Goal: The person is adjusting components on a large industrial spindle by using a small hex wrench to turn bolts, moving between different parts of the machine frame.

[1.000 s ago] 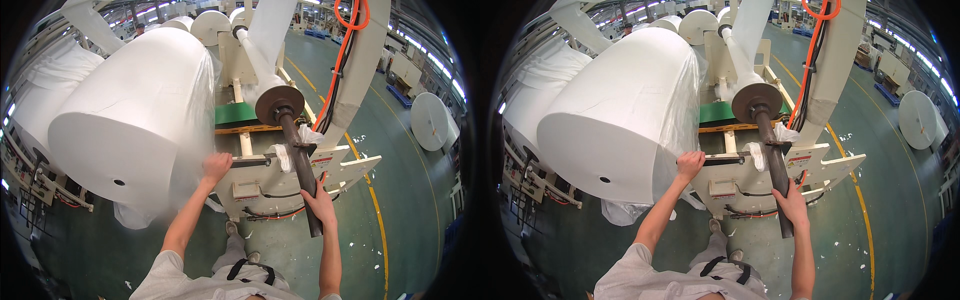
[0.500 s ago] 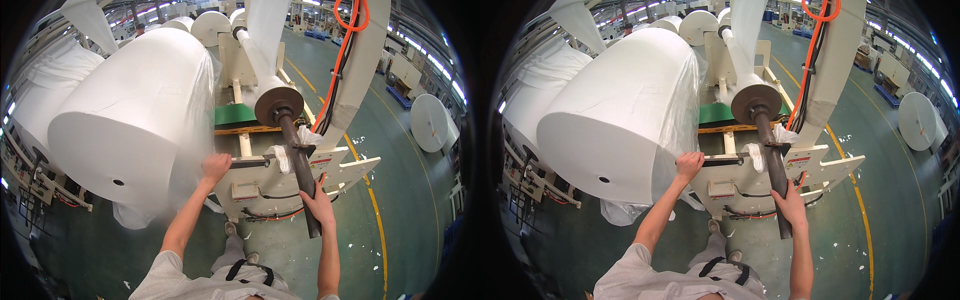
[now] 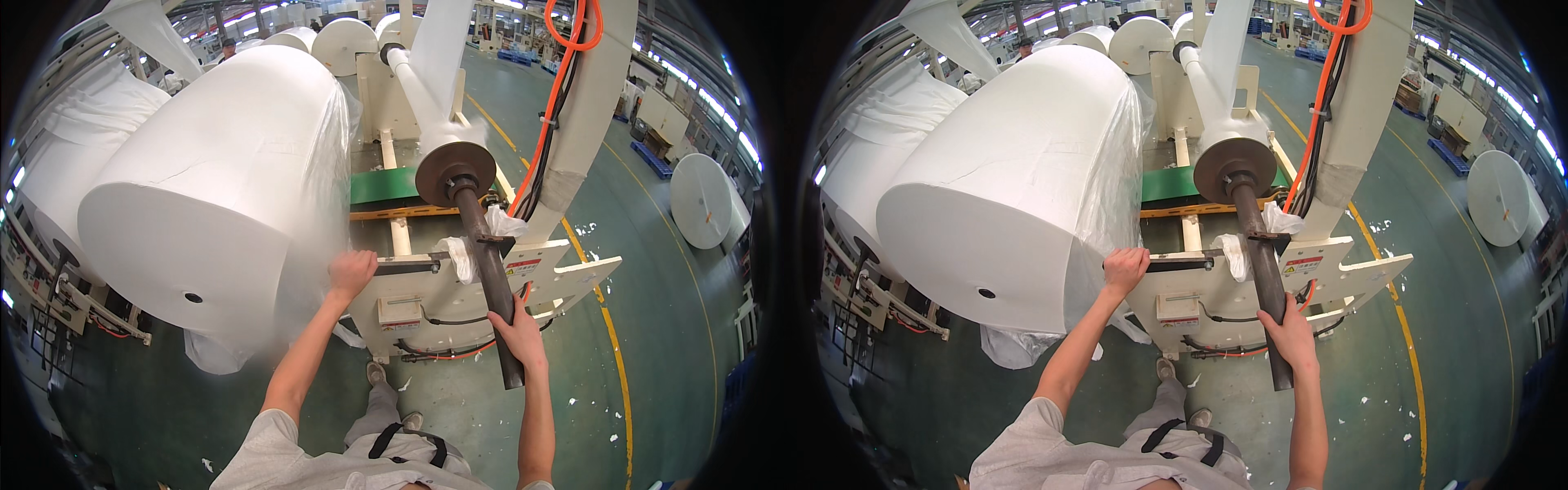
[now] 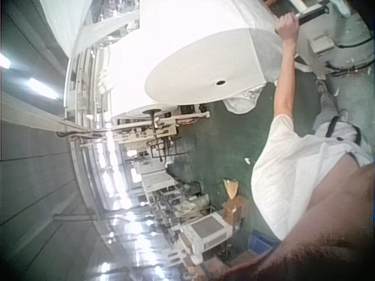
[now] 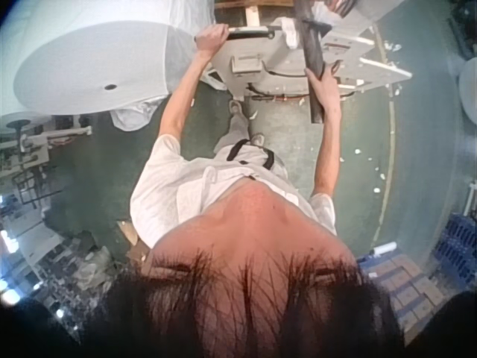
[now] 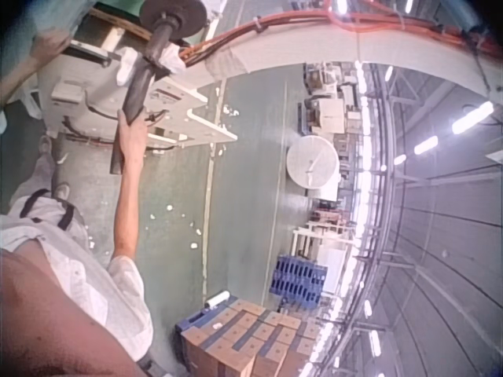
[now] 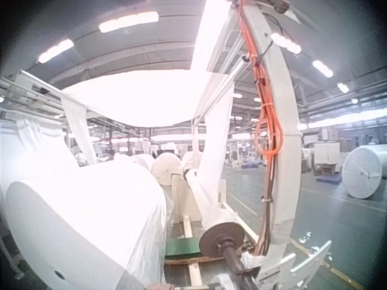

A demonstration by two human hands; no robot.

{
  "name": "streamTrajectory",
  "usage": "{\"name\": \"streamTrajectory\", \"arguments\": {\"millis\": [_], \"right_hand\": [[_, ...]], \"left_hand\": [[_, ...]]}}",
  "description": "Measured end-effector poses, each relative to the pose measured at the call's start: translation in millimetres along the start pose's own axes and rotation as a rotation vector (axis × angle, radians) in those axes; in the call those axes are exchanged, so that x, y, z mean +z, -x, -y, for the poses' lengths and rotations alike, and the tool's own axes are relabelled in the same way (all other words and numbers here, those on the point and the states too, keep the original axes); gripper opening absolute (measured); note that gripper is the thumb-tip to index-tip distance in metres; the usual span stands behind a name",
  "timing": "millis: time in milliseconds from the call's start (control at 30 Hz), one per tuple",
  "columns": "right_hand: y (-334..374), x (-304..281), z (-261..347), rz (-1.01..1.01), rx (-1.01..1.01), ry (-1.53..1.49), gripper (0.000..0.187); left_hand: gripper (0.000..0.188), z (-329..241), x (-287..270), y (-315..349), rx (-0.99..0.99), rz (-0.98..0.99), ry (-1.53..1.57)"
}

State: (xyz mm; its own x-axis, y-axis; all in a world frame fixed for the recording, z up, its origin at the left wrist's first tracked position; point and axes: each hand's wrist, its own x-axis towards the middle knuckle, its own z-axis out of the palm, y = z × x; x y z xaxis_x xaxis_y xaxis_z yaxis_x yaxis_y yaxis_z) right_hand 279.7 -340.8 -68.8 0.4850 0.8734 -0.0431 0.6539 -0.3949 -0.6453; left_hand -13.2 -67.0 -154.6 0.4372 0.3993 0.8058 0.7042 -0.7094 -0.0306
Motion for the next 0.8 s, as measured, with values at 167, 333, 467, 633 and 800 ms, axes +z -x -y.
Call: {"name": "streamTrajectory", "arguments": {"millis": [167, 333, 467, 633, 800], "right_hand": [[-0.9, 0.5, -1.2, 0.003, 0.007, 0.0, 0.085], [-1.3, 1.1, -1.9, 0.005, 0.004, 0.003, 0.085], [-1.4, 1.5, -3.2, 0.002, -0.005, 0.005, 0.085], [-0.5, -0.1, 0.1, 0.008, 0.002, 0.008, 0.085], [-0.9, 0.0, -1.2, 0.004, 0.0, 0.023, 0.085]], "left_hand": [[0.027, -1.1, -0.2, -0.2, -0.001, -0.002, -0.009], [0.027, -0.9, 0.2, 0.4, -0.006, -0.019, 0.008], [0.026, -1.3, -0.4, -0.6, 0.007, -0.016, -0.001], [0.026, -0.1, -0.3, 0.6, -0.004, -0.011, 0.002], [0.026, -1.3, -0.5, -0.4, -0.004, 0.003, -0.004]]}}
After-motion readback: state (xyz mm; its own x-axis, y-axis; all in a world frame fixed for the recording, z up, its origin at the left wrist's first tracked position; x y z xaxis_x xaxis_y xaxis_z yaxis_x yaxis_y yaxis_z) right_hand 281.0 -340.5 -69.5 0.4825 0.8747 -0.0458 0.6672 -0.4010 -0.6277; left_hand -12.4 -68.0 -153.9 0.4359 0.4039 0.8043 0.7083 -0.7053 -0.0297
